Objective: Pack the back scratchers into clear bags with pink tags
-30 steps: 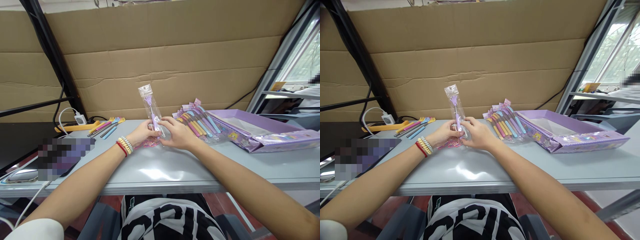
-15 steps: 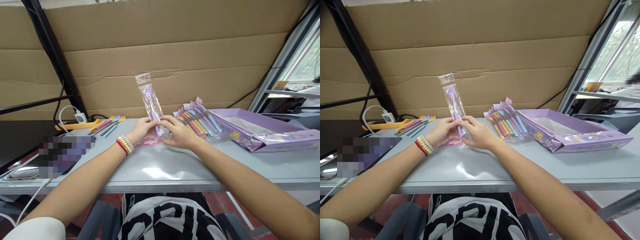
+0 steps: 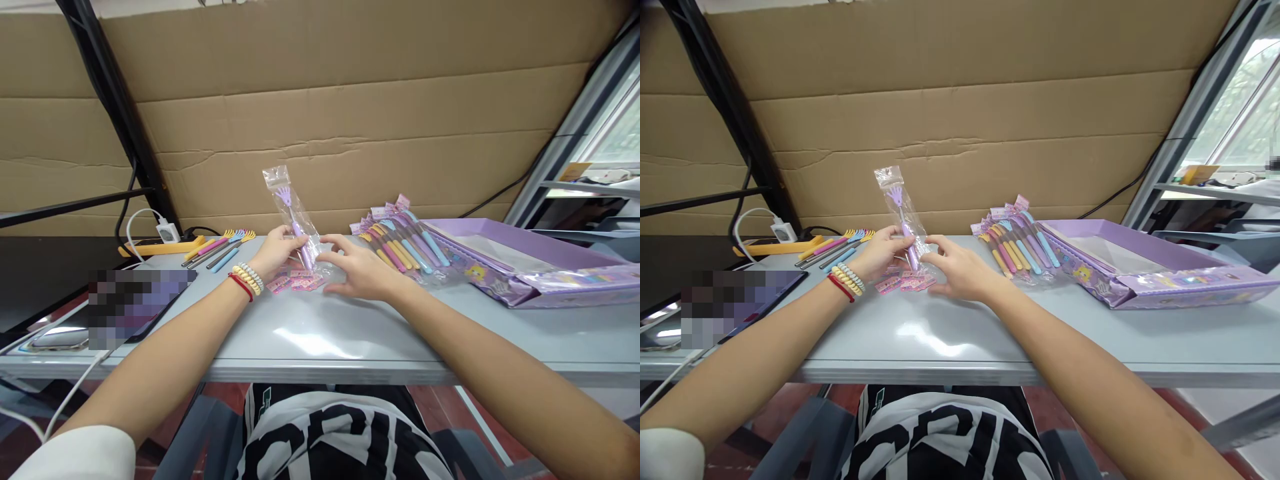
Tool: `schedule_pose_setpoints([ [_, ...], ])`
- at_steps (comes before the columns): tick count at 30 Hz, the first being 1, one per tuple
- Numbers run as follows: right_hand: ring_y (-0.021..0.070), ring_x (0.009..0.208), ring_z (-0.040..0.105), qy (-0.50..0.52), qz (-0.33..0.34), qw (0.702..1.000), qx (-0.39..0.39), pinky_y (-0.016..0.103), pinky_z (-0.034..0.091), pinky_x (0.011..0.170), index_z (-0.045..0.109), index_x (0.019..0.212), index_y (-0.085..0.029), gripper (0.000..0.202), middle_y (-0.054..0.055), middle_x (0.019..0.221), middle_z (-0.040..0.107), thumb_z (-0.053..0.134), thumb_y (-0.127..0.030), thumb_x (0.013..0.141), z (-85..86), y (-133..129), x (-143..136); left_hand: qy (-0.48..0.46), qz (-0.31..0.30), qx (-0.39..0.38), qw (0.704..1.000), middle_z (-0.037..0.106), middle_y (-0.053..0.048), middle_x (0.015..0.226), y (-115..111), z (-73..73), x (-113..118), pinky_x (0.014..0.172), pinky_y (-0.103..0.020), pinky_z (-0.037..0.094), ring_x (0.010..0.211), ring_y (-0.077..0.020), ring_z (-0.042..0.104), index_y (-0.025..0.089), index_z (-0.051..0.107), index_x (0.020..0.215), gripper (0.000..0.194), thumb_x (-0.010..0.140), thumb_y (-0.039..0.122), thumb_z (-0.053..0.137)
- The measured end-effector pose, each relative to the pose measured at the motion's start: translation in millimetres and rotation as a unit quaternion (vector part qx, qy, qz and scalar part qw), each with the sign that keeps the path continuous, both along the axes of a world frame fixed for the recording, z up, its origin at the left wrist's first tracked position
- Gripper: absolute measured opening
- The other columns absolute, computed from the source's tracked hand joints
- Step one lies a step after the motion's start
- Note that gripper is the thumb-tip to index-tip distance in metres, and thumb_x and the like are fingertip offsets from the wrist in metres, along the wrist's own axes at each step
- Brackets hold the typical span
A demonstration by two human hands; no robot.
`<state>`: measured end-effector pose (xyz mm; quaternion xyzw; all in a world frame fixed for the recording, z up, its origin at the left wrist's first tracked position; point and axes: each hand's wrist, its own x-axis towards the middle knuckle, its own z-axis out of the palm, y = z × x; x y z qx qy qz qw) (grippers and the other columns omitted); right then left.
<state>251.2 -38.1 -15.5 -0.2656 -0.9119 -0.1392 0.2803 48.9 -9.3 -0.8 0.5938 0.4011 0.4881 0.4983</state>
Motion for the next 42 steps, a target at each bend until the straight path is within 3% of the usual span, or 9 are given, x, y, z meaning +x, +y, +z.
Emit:
schedule_pose_setpoints([
  [2, 0.0170, 0.084, 0.056, -0.002, -0.004, 1.000, -0.002, 0.032, 0.047, 0.072, 0.064, 0.092, -0.019, 0.017, 0.012, 0.119, 0.051, 0.056, -0.033, 0.086, -1.4, 1, -1, 0.035, -0.003, -0.026, 0.999, 0.064, -0.003, 0.067, 0, -0.8, -1, 0.048, -0.027, 0.052, 0.052, -0.0147, 0.062, 0.015, 0.052, 0.091, 0.019, 0.079, 0.022, 0.066],
  [8, 0.0144, 0.075, 0.052, 0.047, 0.006, 0.996, -0.080, 0.029, 0.044, 0.070, 0.061, 0.077, -0.016, 0.010, 0.006, 0.088, 0.052, 0.060, -0.025, 0.082, -6.6, 7, 0, 0.039, -0.115, -0.051, 0.991, 0.064, -0.003, 0.064, -7, -9.1, 10, 0.051, -0.027, 0.052, 0.053, -0.0151, 0.063, 0.016, 0.052, 0.094, 0.025, 0.078, 0.025, 0.068],
  [15, 0.0180, 0.090, 0.054, 0.187, -0.020, 0.973, -0.138, 0.032, 0.047, 0.070, 0.062, 0.071, -0.017, 0.014, 0.011, 0.120, 0.045, 0.067, -0.030, 0.075, -2.5, 3, -5, -0.015, -0.115, -0.003, 0.993, 0.063, 0.000, 0.068, -8, -8.4, 9, 0.052, -0.026, 0.051, 0.053, -0.0125, 0.062, 0.017, 0.050, 0.100, 0.036, 0.073, 0.027, 0.073],
  [18, 0.0169, 0.080, 0.058, 0.240, -0.024, 0.941, -0.238, 0.028, 0.045, 0.062, 0.056, 0.066, -0.017, 0.020, 0.007, 0.090, 0.059, 0.066, -0.033, 0.075, 3.5, -1, -8, -0.011, -0.113, 0.023, 0.993, 0.062, 0.002, 0.067, -7, -7.1, 9, 0.052, -0.023, 0.049, 0.052, -0.0099, 0.059, 0.018, 0.050, 0.101, 0.037, 0.073, 0.029, 0.073],
  [22, 0.0104, 0.046, 0.050, 0.290, -0.021, 0.885, -0.363, 0.024, 0.037, 0.046, 0.047, 0.064, -0.018, 0.027, -0.004, 0.053, 0.052, 0.064, -0.037, 0.075, 5.7, -1, -10, -0.020, -0.112, 0.041, 0.993, 0.062, 0.001, 0.073, -9, -6.7, 12, 0.057, -0.026, 0.051, 0.061, -0.0116, 0.062, 0.018, 0.049, 0.101, 0.040, 0.072, 0.030, 0.074],
  [26, 0.0103, 0.042, 0.050, 0.340, -0.022, 0.878, -0.336, 0.023, 0.035, 0.042, 0.048, 0.065, -0.018, 0.027, -0.004, 0.050, 0.053, 0.067, -0.036, 0.071, 4.4, 0, -11, -0.013, -0.126, 0.039, 0.991, 0.065, -0.004, 0.089, -16, -5.4, 14, 0.068, -0.035, 0.055, 0.073, -0.0168, 0.066, 0.018, 0.042, 0.110, 0.058, 0.065, 0.023, 0.079],
  [32, 0.0102, 0.042, 0.049, 0.333, -0.039, 0.880, -0.335, 0.023, 0.036, 0.040, 0.049, 0.067, -0.018, 0.028, -0.003, 0.051, 0.053, 0.066, -0.041, 0.073, 3.6, -1, -14, 0.043, -0.127, 0.051, 0.990, 0.065, -0.001, 0.075, -20, -3.2, 16, 0.065, -0.035, 0.053, 0.065, -0.0172, 0.066, 0.018, 0.028, 0.122, 0.077, 0.063, 0.011, 0.077],
  [37, 0.0118, 0.061, 0.057, 0.333, -0.036, 0.905, -0.263, 0.025, 0.043, 0.051, 0.053, 0.087, -0.018, 0.026, 0.003, 0.081, 0.063, 0.059, -0.041, 0.078, 1.9, 0, -11, 0.035, -0.043, 0.095, 0.994, 0.066, 0.000, 0.077, 1, 4.4, -6, 0.066, -0.034, 0.053, 0.067, -0.0156, 0.065, 0.018, 0.037, 0.116, 0.066, 0.061, 0.005, 0.073],
  [42, 0.0138, 0.070, 0.057, 0.148, -0.073, 0.973, -0.160, 0.027, 0.043, 0.065, 0.056, 0.092, -0.016, 0.019, 0.006, 0.087, 0.064, 0.058, -0.029, 0.079, -1.0, 9, -9, 0.062, 0.134, 0.112, 0.983, 0.059, 0.004, 0.070, 36, 2.2, -53, 0.061, -0.029, 0.054, 0.062, -0.0127, 0.062, 0.017, 0.042, 0.106, 0.053, 0.063, 0.004, 0.070],
])
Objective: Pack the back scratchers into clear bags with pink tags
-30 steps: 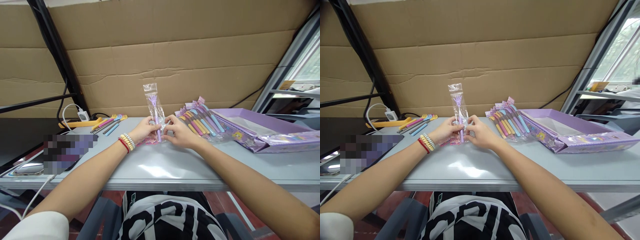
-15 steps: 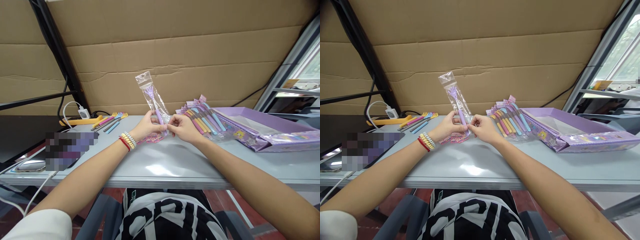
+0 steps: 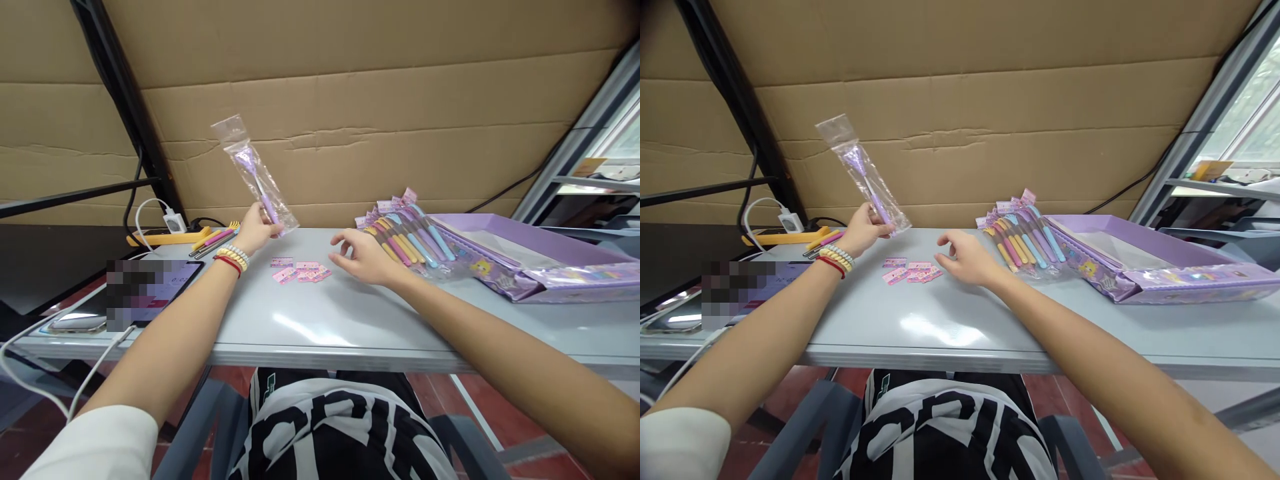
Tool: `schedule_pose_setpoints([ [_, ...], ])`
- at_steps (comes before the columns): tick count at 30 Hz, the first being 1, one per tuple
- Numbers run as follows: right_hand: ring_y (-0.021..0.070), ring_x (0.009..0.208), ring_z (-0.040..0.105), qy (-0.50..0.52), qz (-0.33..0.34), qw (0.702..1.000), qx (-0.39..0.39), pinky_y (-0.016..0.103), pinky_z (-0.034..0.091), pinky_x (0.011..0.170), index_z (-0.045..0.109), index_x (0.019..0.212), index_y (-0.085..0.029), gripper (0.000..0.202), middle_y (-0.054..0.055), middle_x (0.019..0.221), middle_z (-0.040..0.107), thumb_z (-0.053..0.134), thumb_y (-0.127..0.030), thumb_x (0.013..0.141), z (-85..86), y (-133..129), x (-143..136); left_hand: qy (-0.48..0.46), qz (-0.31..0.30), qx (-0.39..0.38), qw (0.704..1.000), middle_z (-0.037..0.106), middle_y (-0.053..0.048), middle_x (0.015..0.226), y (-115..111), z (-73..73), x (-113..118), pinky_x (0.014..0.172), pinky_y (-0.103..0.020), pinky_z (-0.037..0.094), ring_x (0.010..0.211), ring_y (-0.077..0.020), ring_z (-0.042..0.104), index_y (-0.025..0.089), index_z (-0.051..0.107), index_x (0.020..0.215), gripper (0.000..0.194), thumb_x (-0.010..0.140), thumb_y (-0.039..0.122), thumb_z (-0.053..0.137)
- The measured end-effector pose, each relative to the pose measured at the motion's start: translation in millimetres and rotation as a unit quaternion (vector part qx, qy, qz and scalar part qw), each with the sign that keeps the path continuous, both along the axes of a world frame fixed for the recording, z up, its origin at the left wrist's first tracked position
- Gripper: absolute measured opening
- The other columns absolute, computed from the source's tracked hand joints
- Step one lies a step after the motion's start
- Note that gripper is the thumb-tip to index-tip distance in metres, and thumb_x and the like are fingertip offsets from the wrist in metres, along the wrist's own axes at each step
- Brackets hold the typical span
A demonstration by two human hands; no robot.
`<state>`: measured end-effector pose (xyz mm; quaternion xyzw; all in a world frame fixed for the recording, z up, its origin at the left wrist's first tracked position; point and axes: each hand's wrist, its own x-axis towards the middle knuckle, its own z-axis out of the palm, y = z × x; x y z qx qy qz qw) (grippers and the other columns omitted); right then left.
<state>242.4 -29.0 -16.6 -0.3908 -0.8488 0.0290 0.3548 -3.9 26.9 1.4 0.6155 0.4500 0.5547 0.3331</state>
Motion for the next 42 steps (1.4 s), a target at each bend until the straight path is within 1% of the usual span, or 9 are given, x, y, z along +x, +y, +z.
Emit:
schedule_pose_setpoints([
  [2, 0.0161, 0.076, 0.058, -0.097, 0.006, 0.995, -0.016, 0.027, 0.041, 0.068, 0.059, 0.091, -0.016, 0.018, 0.007, 0.089, 0.065, 0.056, -0.028, 0.079, 1.5, 7, -5, 0.026, 0.049, -0.005, 0.998, 0.059, 0.003, 0.070, 10, -4.7, -14, 0.059, -0.030, 0.054, 0.062, -0.0141, 0.062, 0.017, 0.042, 0.102, 0.052, 0.061, 0.003, 0.071],
  [4, 0.0172, 0.079, 0.058, -0.179, 0.008, 0.982, -0.063, 0.026, 0.040, 0.068, 0.060, 0.091, -0.017, 0.017, 0.007, 0.091, 0.066, 0.054, -0.029, 0.081, 6.0, 15, -16, 0.051, 0.077, -0.001, 0.996, 0.059, 0.002, 0.071, 17, -8.8, -21, 0.058, -0.029, 0.054, 0.063, -0.0155, 0.063, 0.016, 0.044, 0.099, 0.051, 0.060, 0.004, 0.073],
  [8, 0.0174, 0.075, 0.059, -0.254, -0.010, 0.956, -0.149, 0.025, 0.038, 0.061, 0.061, 0.092, -0.020, 0.016, 0.006, 0.087, 0.068, 0.052, -0.030, 0.083, 15.6, 27, -48, 0.069, 0.080, 0.018, 0.994, 0.057, 0.002, 0.070, 17, -10.2, -19, 0.056, -0.028, 0.053, 0.063, -0.0159, 0.062, 0.017, 0.043, 0.099, 0.050, 0.060, 0.005, 0.072],
  [11, 0.0193, 0.078, 0.060, -0.259, -0.029, 0.955, -0.139, 0.026, 0.037, 0.061, 0.061, 0.094, -0.019, 0.018, 0.008, 0.092, 0.068, 0.049, -0.030, 0.085, 12.4, 33, -70, 0.064, 0.043, 0.015, 0.997, 0.057, 0.004, 0.068, 13, -8.8, -16, 0.055, -0.028, 0.052, 0.060, -0.0146, 0.061, 0.017, 0.042, 0.099, 0.049, 0.062, 0.005, 0.070],
  [15, 0.0225, 0.091, 0.060, -0.226, -0.037, 0.970, -0.081, 0.028, 0.038, 0.069, 0.060, 0.097, -0.018, 0.024, 0.011, 0.102, 0.066, 0.041, -0.030, 0.090, -5.0, 37, -78, 0.079, -0.036, -0.019, 0.996, 0.059, 0.003, 0.069, 12, -12.0, -17, 0.055, -0.028, 0.052, 0.061, -0.0145, 0.061, 0.017, 0.043, 0.093, 0.047, 0.058, 0.005, 0.072],
  [18, 0.0213, 0.094, 0.058, -0.203, -0.019, 0.977, -0.064, 0.028, 0.039, 0.074, 0.061, 0.096, -0.017, 0.027, 0.011, 0.100, 0.065, 0.037, -0.029, 0.092, -16.7, 38, -73, 0.077, -0.042, -0.038, 0.995, 0.059, 0.003, 0.068, 15, -16.4, -18, 0.055, -0.027, 0.051, 0.061, -0.0145, 0.061, 0.018, 0.043, 0.090, 0.049, 0.055, 0.008, 0.077],
  [21, 0.0205, 0.094, 0.058, -0.192, -0.008, 0.979, -0.064, 0.028, 0.039, 0.077, 0.062, 0.093, -0.016, 0.025, 0.010, 0.098, 0.065, 0.039, -0.027, 0.092, -21.9, 38, -69, 0.082, -0.044, -0.041, 0.995, 0.058, 0.004, 0.066, 16, -19.2, -17, 0.055, -0.027, 0.050, 0.059, -0.0139, 0.060, 0.018, 0.043, 0.089, 0.054, 0.051, 0.011, 0.081],
  [31, 0.0224, 0.095, 0.057, -0.193, 0.005, 0.978, -0.075, 0.029, 0.039, 0.077, 0.063, 0.093, -0.017, 0.026, 0.011, 0.100, 0.065, 0.039, -0.027, 0.092, -18.9, 36, -72, 0.105, -0.056, -0.045, 0.992, 0.058, 0.005, 0.064, 14, -20.6, -13, 0.055, -0.027, 0.050, 0.059, -0.0138, 0.060, 0.018, 0.042, 0.091, 0.053, 0.054, 0.009, 0.079],
  [42, 0.0229, 0.097, 0.058, -0.204, 0.001, 0.976, -0.074, 0.030, 0.040, 0.079, 0.063, 0.094, -0.017, 0.027, 0.012, 0.102, 0.065, 0.040, -0.029, 0.093, -19.0, 36, -73, 0.085, -0.075, -0.052, 0.992, 0.060, 0.003, 0.063, 16, -22.1, -13, 0.055, -0.029, 0.052, 0.059, -0.0151, 0.061, 0.017, 0.044, 0.093, 0.054, 0.054, 0.006, 0.079],
])
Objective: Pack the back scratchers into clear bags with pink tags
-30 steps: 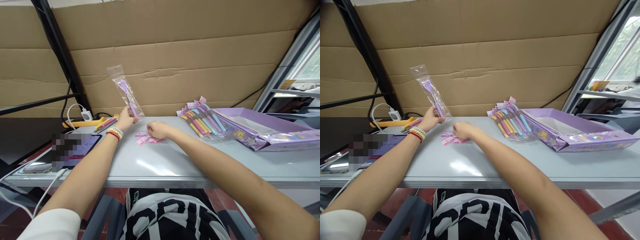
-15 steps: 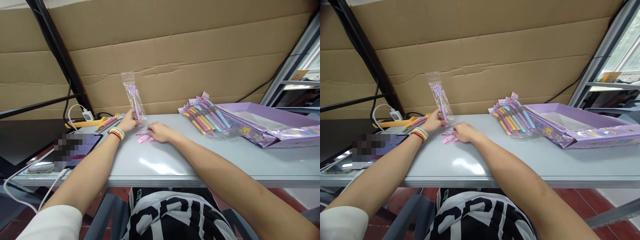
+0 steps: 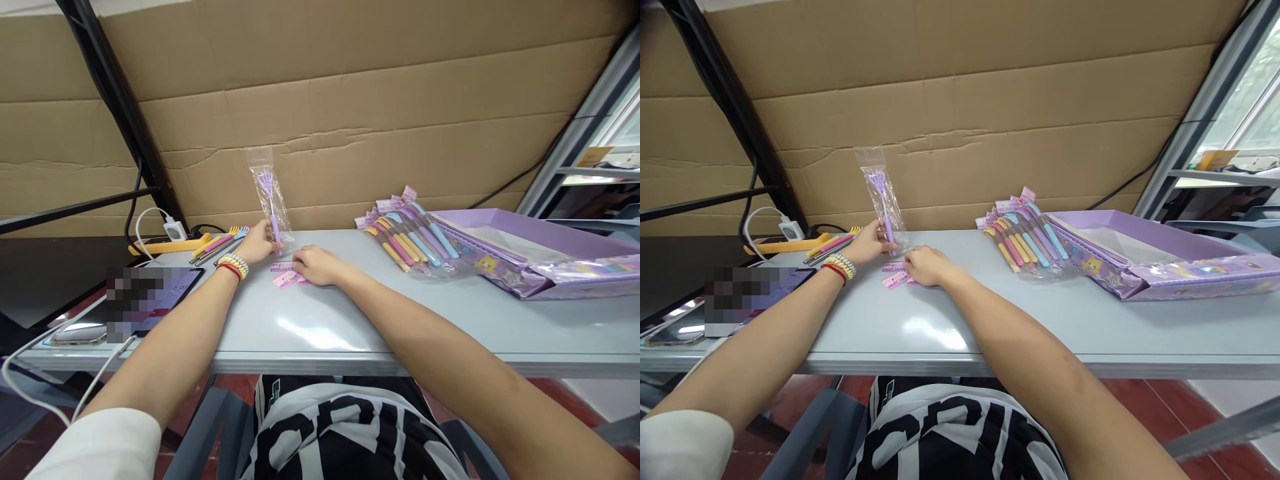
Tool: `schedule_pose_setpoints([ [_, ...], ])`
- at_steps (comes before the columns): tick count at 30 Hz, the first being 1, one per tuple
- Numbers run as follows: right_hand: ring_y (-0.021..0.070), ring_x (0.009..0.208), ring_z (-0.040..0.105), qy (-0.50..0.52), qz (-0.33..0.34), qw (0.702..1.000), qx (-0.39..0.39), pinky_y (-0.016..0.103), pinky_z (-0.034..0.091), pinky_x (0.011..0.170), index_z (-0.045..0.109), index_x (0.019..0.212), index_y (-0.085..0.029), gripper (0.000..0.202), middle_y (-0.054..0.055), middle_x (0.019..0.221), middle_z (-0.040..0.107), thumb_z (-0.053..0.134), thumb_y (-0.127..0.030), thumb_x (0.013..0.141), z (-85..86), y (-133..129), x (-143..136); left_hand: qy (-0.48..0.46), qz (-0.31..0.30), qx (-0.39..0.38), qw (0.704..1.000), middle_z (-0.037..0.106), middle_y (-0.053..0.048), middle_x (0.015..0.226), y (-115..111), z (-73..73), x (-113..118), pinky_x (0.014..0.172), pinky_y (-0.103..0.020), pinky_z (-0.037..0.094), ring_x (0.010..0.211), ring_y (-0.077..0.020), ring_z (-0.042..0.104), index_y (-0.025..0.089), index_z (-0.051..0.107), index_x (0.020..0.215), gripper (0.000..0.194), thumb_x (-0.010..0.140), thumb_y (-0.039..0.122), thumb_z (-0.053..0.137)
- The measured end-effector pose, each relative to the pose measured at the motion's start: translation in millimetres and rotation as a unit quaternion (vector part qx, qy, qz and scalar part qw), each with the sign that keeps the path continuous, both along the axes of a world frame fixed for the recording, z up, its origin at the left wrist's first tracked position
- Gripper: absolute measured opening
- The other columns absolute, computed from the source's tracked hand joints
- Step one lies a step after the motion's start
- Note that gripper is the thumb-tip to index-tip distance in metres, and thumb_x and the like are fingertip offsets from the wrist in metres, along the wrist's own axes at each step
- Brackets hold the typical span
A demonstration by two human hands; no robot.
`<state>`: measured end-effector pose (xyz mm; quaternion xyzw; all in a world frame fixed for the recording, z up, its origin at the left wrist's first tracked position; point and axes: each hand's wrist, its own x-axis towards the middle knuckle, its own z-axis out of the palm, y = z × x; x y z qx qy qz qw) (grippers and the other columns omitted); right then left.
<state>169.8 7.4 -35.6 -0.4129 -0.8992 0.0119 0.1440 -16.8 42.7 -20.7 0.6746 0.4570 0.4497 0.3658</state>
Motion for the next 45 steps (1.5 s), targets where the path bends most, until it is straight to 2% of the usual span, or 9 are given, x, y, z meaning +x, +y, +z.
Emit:
schedule_pose_setpoints([
  [16, 0.0223, 0.096, 0.058, -0.016, 0.005, 1.000, -0.005, 0.029, 0.040, 0.080, 0.064, 0.094, -0.017, 0.027, 0.012, 0.103, 0.064, 0.041, -0.030, 0.092, -0.3, 3, 0, 0.026, -0.008, 0.009, 1.000, 0.060, 0.003, 0.065, 9, -6.3, -5, 0.056, -0.029, 0.053, 0.058, -0.0147, 0.062, 0.017, 0.045, 0.097, 0.056, 0.054, 0.005, 0.079],
  [22, 0.0226, 0.095, 0.058, -0.024, 0.000, 1.000, 0.007, 0.030, 0.041, 0.080, 0.065, 0.095, -0.016, 0.029, 0.012, 0.101, 0.063, 0.038, -0.028, 0.094, -0.3, 2, 0, 0.039, 0.002, -0.013, 0.999, 0.059, 0.006, 0.063, 4, -1.9, -1, 0.058, -0.029, 0.053, 0.058, -0.0140, 0.062, 0.017, 0.043, 0.098, 0.054, 0.057, 0.001, 0.075],
  [25, 0.0238, 0.098, 0.057, -0.019, 0.020, 0.999, 0.030, 0.033, 0.041, 0.083, 0.065, 0.101, -0.015, 0.033, 0.013, 0.101, 0.063, 0.035, -0.029, 0.095, -0.4, -1, -4, 0.046, 0.005, -0.011, 0.999, 0.059, 0.005, 0.063, 2, 0.1, 0, 0.057, -0.028, 0.052, 0.058, -0.0138, 0.061, 0.017, 0.042, 0.097, 0.051, 0.059, 0.000, 0.072],
  [29, 0.0250, 0.107, 0.052, 0.015, 0.051, 0.998, 0.042, 0.037, 0.039, 0.091, 0.059, 0.119, -0.015, 0.037, 0.013, 0.114, 0.060, 0.035, -0.033, 0.096, -5.3, -3, -13, 0.057, 0.004, 0.005, 0.998, 0.059, 0.004, 0.063, 3, -1.2, -1, 0.057, -0.027, 0.051, 0.058, -0.0139, 0.061, 0.017, 0.043, 0.095, 0.049, 0.059, 0.001, 0.072],
  [32, 0.0279, 0.117, 0.045, 0.004, 0.056, 0.998, 0.006, 0.042, 0.036, 0.095, 0.056, 0.126, -0.019, 0.040, 0.012, 0.129, 0.053, 0.034, -0.034, 0.096, -10.0, -3, -19, 0.069, 0.009, 0.017, 0.997, 0.060, 0.004, 0.064, 5, -2.9, -2, 0.056, -0.027, 0.051, 0.059, -0.0143, 0.062, 0.016, 0.044, 0.096, 0.047, 0.060, 0.001, 0.071],
  [35, 0.0305, 0.121, 0.041, -0.022, 0.045, 0.998, -0.033, 0.046, 0.033, 0.095, 0.060, 0.121, -0.022, 0.040, 0.011, 0.127, 0.054, 0.032, -0.033, 0.096, -9.7, -3, -21, 0.070, 0.041, 0.019, 0.997, 0.059, 0.003, 0.064, 7, -3.3, -3, 0.055, -0.027, 0.051, 0.057, -0.0143, 0.061, 0.017, 0.043, 0.093, 0.044, 0.062, 0.000, 0.069],
  [38, 0.0277, 0.115, 0.047, -0.025, 0.029, 0.999, -0.030, 0.041, 0.034, 0.093, 0.068, 0.107, -0.019, 0.037, 0.012, 0.114, 0.062, 0.035, -0.031, 0.095, -4.6, -3, -17, 0.057, 0.062, 0.017, 0.996, 0.059, 0.004, 0.064, 9, -3.5, -5, 0.055, -0.027, 0.051, 0.057, -0.0139, 0.061, 0.017, 0.043, 0.091, 0.044, 0.060, 0.000, 0.071],
  [41, 0.0247, 0.103, 0.055, -0.014, -0.008, 0.999, -0.028, 0.034, 0.038, 0.087, 0.070, 0.093, -0.018, 0.029, 0.011, 0.102, 0.066, 0.046, -0.035, 0.090, 0.0, 0, -11, 0.056, 0.050, 0.012, 0.997, 0.059, 0.003, 0.065, 11, -5.1, -8, 0.056, -0.029, 0.052, 0.057, -0.0143, 0.061, 0.017, 0.043, 0.090, 0.045, 0.060, 0.002, 0.072],
  [45, 0.0267, 0.103, 0.055, -0.009, -0.081, 0.996, -0.047, 0.032, 0.040, 0.082, 0.068, 0.096, -0.017, 0.034, 0.014, 0.110, 0.063, 0.056, -0.046, 0.082, 5.2, 4, -4, 0.056, 0.027, 0.010, 0.998, 0.061, 0.002, 0.066, 11, -7.2, -8, 0.057, -0.030, 0.053, 0.059, -0.0155, 0.063, 0.017, 0.043, 0.093, 0.047, 0.060, 0.006, 0.074],
])
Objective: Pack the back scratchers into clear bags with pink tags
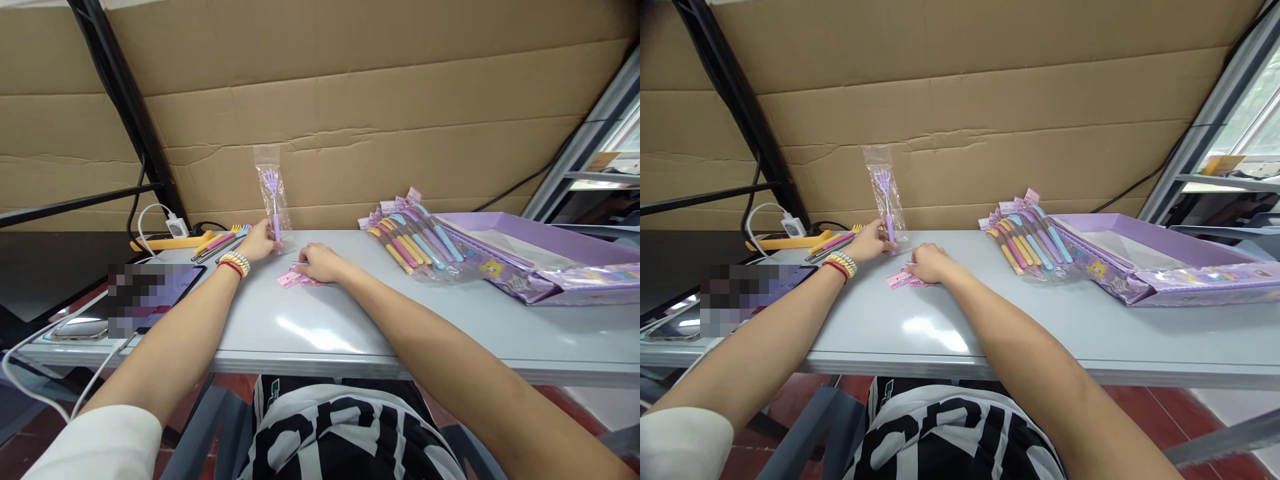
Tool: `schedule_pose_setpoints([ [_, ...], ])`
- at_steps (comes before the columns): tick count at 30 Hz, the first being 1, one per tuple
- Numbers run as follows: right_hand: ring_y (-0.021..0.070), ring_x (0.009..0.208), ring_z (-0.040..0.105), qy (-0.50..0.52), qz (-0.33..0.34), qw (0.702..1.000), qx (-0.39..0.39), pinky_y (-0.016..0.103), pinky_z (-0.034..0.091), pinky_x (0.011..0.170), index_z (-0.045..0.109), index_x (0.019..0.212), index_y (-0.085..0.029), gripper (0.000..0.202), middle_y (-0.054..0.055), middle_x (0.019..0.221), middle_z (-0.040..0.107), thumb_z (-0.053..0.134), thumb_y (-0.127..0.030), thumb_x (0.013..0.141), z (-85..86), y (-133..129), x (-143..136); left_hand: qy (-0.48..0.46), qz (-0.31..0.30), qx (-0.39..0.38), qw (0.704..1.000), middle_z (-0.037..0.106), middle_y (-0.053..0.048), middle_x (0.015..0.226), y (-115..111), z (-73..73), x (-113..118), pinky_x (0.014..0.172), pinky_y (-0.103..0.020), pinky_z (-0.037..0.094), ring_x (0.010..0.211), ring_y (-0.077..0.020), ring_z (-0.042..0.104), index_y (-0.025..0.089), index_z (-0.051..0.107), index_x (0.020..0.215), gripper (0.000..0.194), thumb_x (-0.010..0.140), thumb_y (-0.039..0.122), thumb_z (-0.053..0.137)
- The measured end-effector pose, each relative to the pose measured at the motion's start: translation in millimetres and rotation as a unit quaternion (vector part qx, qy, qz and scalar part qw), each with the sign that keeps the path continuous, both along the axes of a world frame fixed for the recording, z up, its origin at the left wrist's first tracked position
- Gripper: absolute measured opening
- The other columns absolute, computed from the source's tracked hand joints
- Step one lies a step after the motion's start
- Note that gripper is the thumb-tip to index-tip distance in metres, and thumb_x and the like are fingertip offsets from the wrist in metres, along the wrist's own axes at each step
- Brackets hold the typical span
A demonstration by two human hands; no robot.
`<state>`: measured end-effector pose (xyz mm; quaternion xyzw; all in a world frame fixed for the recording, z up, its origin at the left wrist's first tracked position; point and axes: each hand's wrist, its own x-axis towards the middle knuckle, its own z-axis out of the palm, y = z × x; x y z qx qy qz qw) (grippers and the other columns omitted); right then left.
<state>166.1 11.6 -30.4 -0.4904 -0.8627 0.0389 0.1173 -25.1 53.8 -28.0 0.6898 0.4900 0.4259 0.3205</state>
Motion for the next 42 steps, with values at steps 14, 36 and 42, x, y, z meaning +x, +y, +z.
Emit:
schedule_pose_setpoints([
  [14, 0.0122, 0.065, 0.052, 0.101, -0.061, 0.993, -0.028, 0.021, 0.033, 0.055, 0.059, 0.092, -0.018, 0.030, 0.001, 0.080, 0.065, 0.070, -0.022, 0.065, 21.9, 0, 35, 0.056, -0.055, 0.034, 0.996, 0.062, 0.001, 0.067, -14, 13.2, 13, 0.060, -0.029, 0.049, 0.060, -0.0148, 0.060, 0.015, 0.054, 0.104, 0.044, 0.063, 0.022, 0.069],
  [36, 0.0123, 0.057, 0.043, 0.327, -0.241, 0.889, 0.212, 0.026, 0.031, 0.058, 0.041, 0.053, -0.020, 0.016, -0.002, 0.055, 0.048, 0.052, -0.021, 0.064, 27.8, 2, 131, 0.254, -0.134, 0.006, 0.958, 0.065, -0.002, 0.080, -38, 20.8, 33, 0.063, -0.026, 0.044, 0.069, -0.0162, 0.058, 0.018, 0.064, 0.095, 0.029, 0.072, 0.032, 0.054],
  [42, 0.0147, 0.070, 0.046, 0.309, -0.156, 0.898, 0.272, 0.027, 0.037, 0.065, 0.039, 0.052, -0.020, 0.016, 0.002, 0.073, 0.047, 0.052, -0.020, 0.062, 21.9, 6, 120, 0.257, -0.115, 0.011, 0.959, 0.066, -0.003, 0.080, -38, 22.7, 34, 0.063, -0.027, 0.043, 0.070, -0.0175, 0.058, 0.018, 0.064, 0.096, 0.031, 0.071, 0.031, 0.054],
])
